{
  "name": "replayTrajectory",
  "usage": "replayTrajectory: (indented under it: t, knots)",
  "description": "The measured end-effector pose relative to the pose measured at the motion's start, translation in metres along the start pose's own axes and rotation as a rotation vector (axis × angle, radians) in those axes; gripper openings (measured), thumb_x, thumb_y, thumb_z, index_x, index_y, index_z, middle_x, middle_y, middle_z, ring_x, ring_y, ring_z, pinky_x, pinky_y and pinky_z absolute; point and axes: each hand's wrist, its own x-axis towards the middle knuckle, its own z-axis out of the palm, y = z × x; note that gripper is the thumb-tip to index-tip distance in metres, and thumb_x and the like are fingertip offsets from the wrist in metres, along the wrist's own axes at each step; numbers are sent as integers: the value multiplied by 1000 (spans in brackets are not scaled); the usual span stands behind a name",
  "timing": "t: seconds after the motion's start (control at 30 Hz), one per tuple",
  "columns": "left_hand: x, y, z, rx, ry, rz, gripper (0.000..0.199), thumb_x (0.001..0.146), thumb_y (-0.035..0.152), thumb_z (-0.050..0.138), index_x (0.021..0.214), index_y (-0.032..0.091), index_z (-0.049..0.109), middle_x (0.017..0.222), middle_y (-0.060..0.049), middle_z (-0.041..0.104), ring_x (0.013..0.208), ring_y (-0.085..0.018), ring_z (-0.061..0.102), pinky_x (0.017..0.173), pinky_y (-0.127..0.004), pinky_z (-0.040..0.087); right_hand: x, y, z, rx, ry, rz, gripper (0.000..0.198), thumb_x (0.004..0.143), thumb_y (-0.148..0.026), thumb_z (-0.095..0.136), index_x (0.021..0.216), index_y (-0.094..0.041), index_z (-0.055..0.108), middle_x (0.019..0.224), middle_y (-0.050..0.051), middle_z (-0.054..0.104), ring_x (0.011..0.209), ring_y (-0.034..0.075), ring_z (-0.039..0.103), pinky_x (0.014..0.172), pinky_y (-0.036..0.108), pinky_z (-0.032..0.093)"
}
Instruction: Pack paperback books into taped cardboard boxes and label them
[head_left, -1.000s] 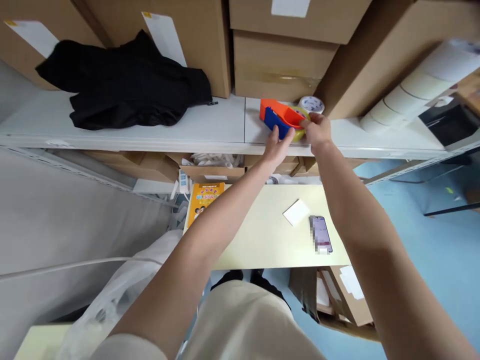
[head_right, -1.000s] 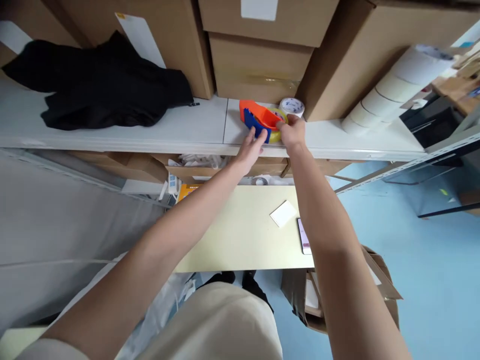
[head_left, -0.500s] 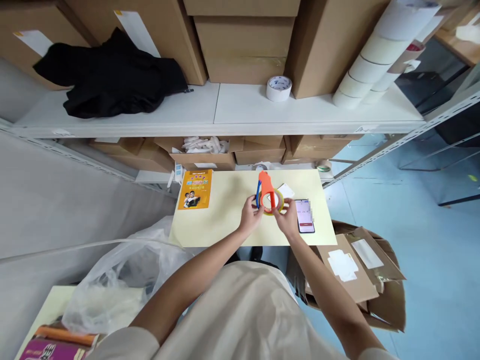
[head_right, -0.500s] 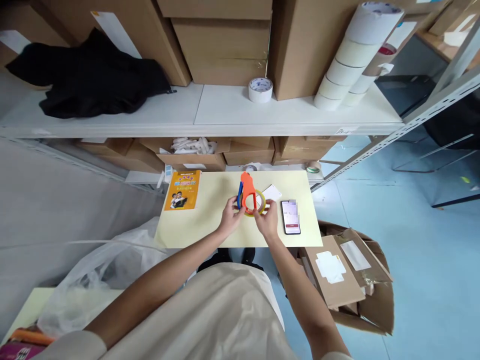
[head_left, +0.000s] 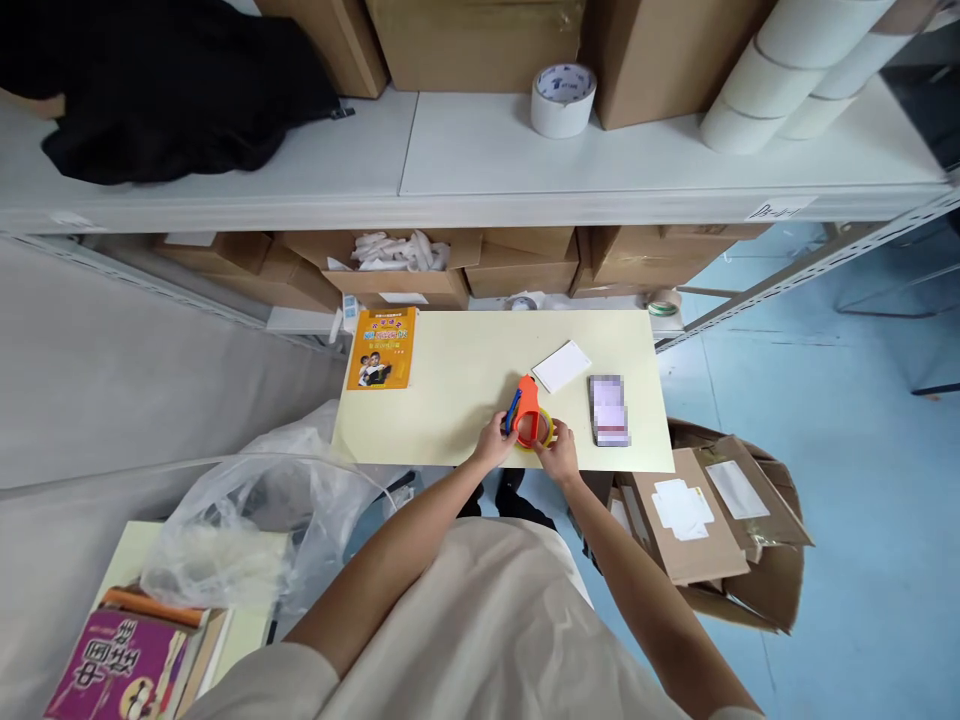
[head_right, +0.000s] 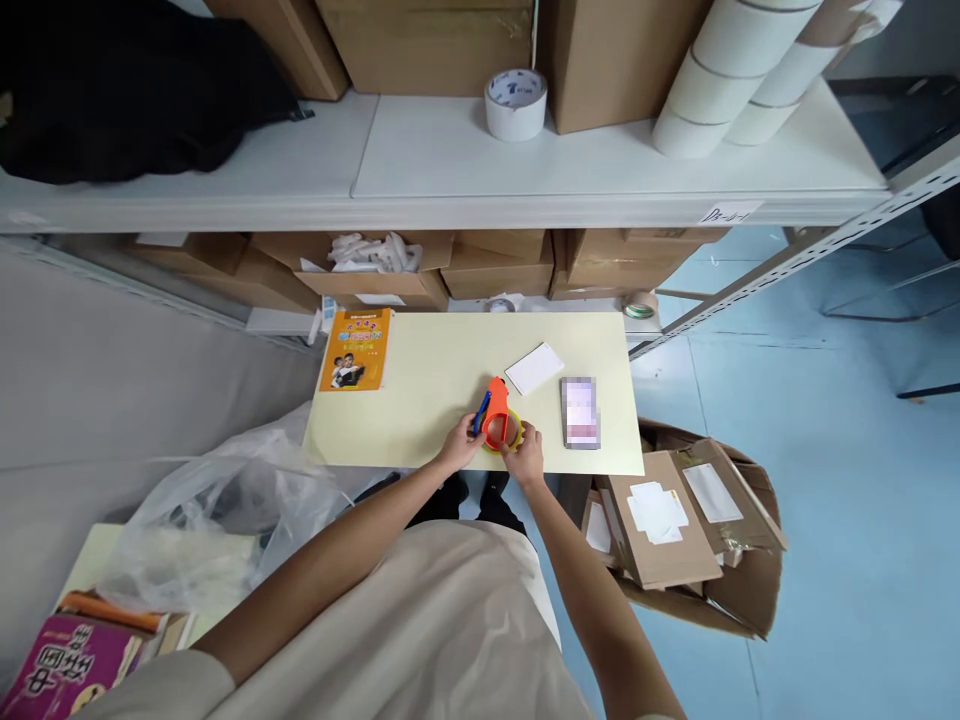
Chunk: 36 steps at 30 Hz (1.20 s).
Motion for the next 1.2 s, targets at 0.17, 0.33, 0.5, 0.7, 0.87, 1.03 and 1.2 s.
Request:
replayTrajectory:
  t: [0.17, 0.33, 0.5, 0.7, 0.87, 1.03, 1.2]
  knots:
    - [1, -4, -3, -47, -69, 1, 45, 78, 21, 67, 120, 17, 53, 113, -10, 68, 93, -19, 67, 85, -33, 53, 5, 14, -1, 68, -75, 28, 62, 69, -37, 64, 124, -15, 46, 107, 11, 56, 89, 22, 60, 83, 42, 53]
    - [-1, -5, -6, -88, -91, -30, 42, 77, 25, 69, 116, 15, 56, 113, -12, 68, 102, -21, 66, 91, -36, 51, 0, 20, 1, 109, -96, 34, 73, 70, -44, 64, 132, -16, 39, 118, 14, 54, 99, 25, 60, 89, 45, 51]
    - [-3, -10, -8, -145, -85, -77, 50, 74, 29, 73, 119, 15, 55, 120, -13, 65, 108, -22, 63, 95, -37, 49, -10, 16, -3, 17, -67, -10, 80, 75, -46, 60, 141, -15, 27, 130, 21, 43, 109, 31, 56, 88, 51, 51]
    - [-19, -28, -25, -113, -34, -175, 58, 77, 34, 69, 128, 16, 51, 134, -16, 56, 117, -27, 58, 96, -38, 48, -26, -16, -22, -416, -9, -445, 72, 83, -28, 50, 147, -22, 17, 142, 21, 29, 137, 40, 27, 99, 66, 38]
    - [-51, -43, -67, 3, 11, -154, 45, 81, 33, 62, 122, 17, 57, 131, -15, 59, 117, -28, 59, 98, -38, 47, -22, -50, -16, -522, -107, -685, 70, 83, -21, 48, 146, -25, 19, 141, 20, 32, 135, 40, 30, 99, 66, 38]
    - [-103, -58, -125, 75, 132, -191, 42, 78, 31, 62, 119, 23, 61, 128, -11, 62, 120, -28, 57, 102, -38, 43, -14, -87, 23, -522, -210, -819, 60, 85, -22, 44, 143, -23, 30, 134, 18, 45, 124, 38, 43, 97, 64, 40]
    - [-164, -98, -189, 151, 321, -264, 41, 82, 32, 55, 121, 24, 60, 128, -10, 62, 122, -29, 55, 105, -43, 41, -27, -144, 97, -507, -477, -997, 54, 85, -17, 41, 140, -19, 40, 123, 16, 55, 115, 32, 51, 98, 55, 43]
